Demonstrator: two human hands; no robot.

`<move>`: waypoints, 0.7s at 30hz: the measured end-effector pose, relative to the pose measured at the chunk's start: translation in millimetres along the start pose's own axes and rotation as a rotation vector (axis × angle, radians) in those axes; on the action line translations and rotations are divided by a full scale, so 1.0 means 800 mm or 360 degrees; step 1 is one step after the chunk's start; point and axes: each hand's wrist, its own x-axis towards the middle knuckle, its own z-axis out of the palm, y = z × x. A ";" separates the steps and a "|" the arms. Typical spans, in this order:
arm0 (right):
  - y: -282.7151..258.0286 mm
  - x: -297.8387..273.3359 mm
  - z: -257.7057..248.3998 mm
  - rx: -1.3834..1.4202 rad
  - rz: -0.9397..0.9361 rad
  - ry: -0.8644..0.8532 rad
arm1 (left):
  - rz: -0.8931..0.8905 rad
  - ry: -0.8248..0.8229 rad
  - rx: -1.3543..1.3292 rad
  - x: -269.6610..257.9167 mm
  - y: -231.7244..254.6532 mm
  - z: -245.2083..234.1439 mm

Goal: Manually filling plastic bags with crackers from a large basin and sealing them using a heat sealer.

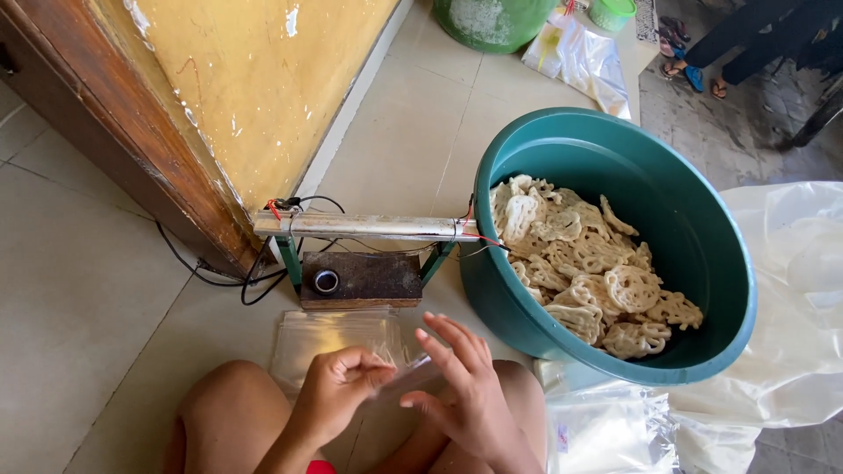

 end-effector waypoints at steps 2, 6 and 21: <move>-0.005 0.014 -0.007 0.0082 0.0036 -0.0106 | -0.0005 -0.0029 -0.0051 -0.010 0.009 0.001; -0.007 0.018 -0.021 0.0169 -0.0154 -0.0199 | 0.0380 -0.0066 0.0349 -0.018 0.021 0.004; 0.164 0.038 -0.138 -0.0645 0.0540 -0.0176 | 0.1341 0.0021 0.1984 -0.001 -0.048 -0.036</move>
